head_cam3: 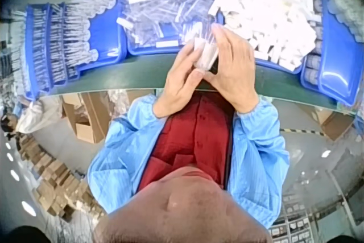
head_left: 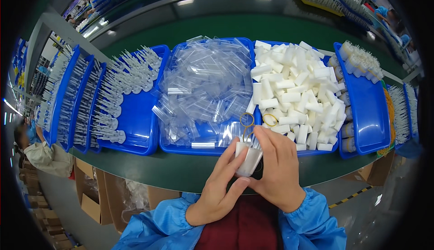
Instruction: Assembling plastic components into wick housings and securing them with rubber bands.
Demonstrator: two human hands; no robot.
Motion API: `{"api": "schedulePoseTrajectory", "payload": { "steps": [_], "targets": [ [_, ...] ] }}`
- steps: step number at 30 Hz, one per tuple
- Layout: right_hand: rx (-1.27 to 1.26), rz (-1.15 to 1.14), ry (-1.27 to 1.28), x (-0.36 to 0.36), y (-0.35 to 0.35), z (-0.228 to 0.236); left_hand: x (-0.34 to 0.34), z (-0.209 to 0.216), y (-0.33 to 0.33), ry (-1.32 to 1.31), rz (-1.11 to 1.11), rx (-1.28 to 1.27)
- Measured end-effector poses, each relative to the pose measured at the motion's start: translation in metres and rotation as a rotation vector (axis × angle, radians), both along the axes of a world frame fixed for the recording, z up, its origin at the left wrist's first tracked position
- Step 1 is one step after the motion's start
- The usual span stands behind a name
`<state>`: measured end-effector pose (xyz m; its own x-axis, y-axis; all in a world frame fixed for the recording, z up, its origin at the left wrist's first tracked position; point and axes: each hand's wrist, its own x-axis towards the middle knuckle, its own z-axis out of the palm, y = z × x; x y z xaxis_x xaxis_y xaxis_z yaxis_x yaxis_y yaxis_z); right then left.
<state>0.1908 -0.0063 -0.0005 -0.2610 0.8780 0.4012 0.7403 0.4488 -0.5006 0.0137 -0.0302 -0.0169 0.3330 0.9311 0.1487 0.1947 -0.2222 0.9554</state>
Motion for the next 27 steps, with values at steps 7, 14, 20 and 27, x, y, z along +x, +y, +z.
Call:
{"api": "schedulePoseTrajectory", "payload": {
  "steps": [7, 14, 20, 27],
  "targets": [
    [0.077, 0.089, 0.128, 0.010, -0.005, -0.008, -0.001, -0.005, -0.004, -0.531, 0.004, -0.399],
    [0.082, 0.243, 0.201, -0.006, 0.002, -0.022, -0.018, -0.011, -0.012, -0.647, 0.050, -0.483],
    [-0.050, 0.338, 0.143, -0.030, 0.027, -0.012, -0.066, -0.024, -0.021, -0.611, 0.245, -0.300],
    [-0.041, 0.395, -0.116, -0.070, 0.049, -0.011, -0.097, -0.032, -0.033, -0.606, 0.446, -0.323]
  ]
}}
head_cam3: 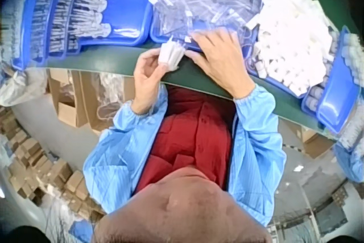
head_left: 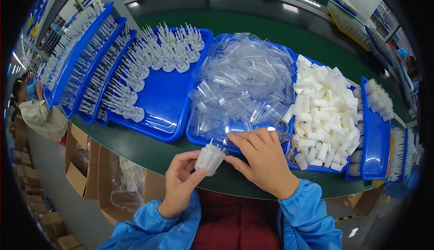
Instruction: Assembling plastic components into wick housings and securing them with rubber bands.
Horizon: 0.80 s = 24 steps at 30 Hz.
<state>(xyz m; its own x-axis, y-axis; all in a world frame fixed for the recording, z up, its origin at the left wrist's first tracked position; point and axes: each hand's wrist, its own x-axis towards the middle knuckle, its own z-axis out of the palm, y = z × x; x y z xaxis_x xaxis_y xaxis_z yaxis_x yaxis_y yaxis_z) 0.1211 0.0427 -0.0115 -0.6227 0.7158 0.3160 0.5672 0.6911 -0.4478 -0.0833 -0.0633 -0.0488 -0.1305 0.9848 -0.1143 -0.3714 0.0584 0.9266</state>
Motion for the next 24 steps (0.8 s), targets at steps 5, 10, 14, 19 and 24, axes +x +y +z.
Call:
{"api": "schedulePoseTrajectory", "payload": {
  "steps": [5, 10, 14, 19, 24],
  "targets": [
    [-0.026, 0.002, -0.094, -0.002, 0.004, -0.006, -0.005, -0.005, -0.002, -0.016, 0.031, 0.014],
    [-0.144, 0.028, -0.085, 0.003, 0.007, 0.006, 0.005, -0.002, 0.005, -0.019, -0.020, 0.135],
    [-0.467, -0.220, 0.390, 0.020, 0.001, 0.014, 0.016, 0.001, 0.012, 0.109, -0.027, 0.178],
    [-0.907, -0.281, 0.980, 0.029, -0.017, 0.034, 0.034, 0.008, 0.021, 0.191, -0.113, 0.197],
    [-0.900, -0.345, 1.090, 0.035, -0.030, 0.025, 0.053, 0.013, 0.025, 0.174, -0.190, 0.183]
  ]
}}
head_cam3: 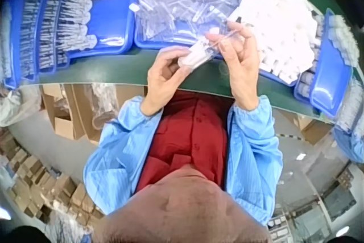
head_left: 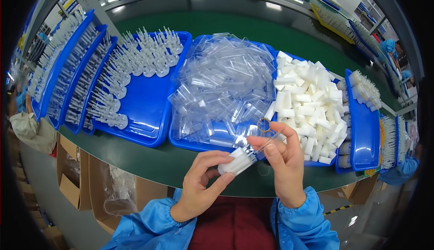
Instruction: Assembling plastic components into wick housings and securing them with rubber bands.
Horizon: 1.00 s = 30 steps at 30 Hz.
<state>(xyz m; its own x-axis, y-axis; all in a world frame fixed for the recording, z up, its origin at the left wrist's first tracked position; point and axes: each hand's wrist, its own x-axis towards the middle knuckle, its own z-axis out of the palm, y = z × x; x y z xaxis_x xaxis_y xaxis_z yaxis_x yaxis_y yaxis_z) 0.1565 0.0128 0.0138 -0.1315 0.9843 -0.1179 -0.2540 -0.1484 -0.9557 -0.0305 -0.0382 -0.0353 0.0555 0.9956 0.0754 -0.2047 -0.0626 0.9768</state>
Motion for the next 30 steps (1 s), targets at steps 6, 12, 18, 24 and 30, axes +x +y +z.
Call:
{"api": "schedulePoseTrajectory", "payload": {
  "steps": [6, 12, 18, 24, 30],
  "targets": [
    [0.091, -0.064, -0.077, 0.011, -0.004, -0.011, 0.018, 0.001, 0.006, -0.135, -0.077, -0.112],
    [0.209, -0.041, -0.197, 0.024, -0.007, -0.025, 0.032, 0.004, 0.009, -0.016, -0.148, -0.064],
    [0.077, -0.072, 0.023, 0.038, -0.007, -0.018, 0.037, 0.005, 0.014, 0.020, -0.113, -0.013],
    [0.080, -0.079, 0.123, 0.047, -0.010, -0.018, 0.039, 0.012, 0.015, 0.033, -0.104, -0.050],
    [0.205, 0.006, 0.059, 0.047, -0.013, -0.025, 0.039, 0.011, 0.015, 0.036, -0.094, -0.062]
  ]
}}
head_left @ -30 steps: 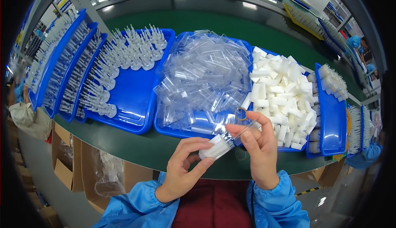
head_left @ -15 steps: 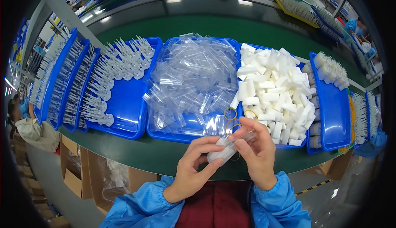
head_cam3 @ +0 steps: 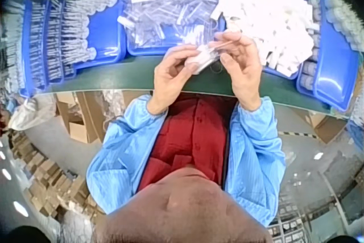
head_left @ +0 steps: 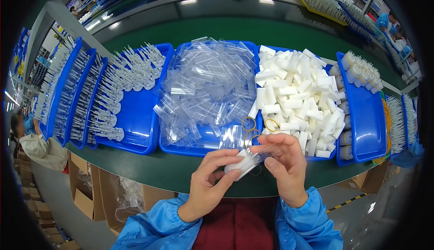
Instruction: Assembling plastic components into wick housings and securing them with rubber bands.
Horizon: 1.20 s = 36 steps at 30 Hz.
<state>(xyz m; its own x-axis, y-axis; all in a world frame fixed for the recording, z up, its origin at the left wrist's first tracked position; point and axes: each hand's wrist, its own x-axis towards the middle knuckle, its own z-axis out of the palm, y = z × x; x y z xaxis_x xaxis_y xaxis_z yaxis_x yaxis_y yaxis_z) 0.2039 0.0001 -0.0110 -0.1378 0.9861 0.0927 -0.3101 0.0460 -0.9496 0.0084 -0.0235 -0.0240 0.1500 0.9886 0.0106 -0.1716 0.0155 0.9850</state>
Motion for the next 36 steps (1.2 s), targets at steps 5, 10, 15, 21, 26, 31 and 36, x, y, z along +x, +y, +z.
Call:
{"api": "schedulePoseTrajectory", "payload": {
  "steps": [5, 10, 15, 21, 26, 31, 36],
  "targets": [
    [0.039, 0.019, -0.023, -0.001, -0.001, -0.003, -0.002, 0.001, -0.001, 0.030, -0.013, -0.014],
    [0.191, -0.029, -0.136, -0.007, -0.005, -0.009, -0.005, -0.001, -0.003, 0.131, -0.056, 0.060],
    [0.197, -0.013, -0.158, -0.010, -0.008, -0.009, -0.004, -0.006, -0.004, 0.280, 0.021, 0.185],
    [0.146, -0.010, -0.103, -0.016, -0.009, -0.007, 0.003, 0.003, 0.001, 0.480, 0.165, 0.373],
    [0.119, -0.006, -0.143, -0.018, -0.008, -0.004, 0.000, -0.002, 0.003, 0.501, 0.184, 0.354],
    [0.078, -0.010, -0.157, -0.017, -0.008, -0.005, -0.001, -0.006, 0.004, 0.399, 0.152, 0.245],
    [0.017, -0.074, -0.048, -0.024, -0.015, -0.008, 0.000, -0.010, 0.001, 0.429, 0.138, 0.309]
  ]
}}
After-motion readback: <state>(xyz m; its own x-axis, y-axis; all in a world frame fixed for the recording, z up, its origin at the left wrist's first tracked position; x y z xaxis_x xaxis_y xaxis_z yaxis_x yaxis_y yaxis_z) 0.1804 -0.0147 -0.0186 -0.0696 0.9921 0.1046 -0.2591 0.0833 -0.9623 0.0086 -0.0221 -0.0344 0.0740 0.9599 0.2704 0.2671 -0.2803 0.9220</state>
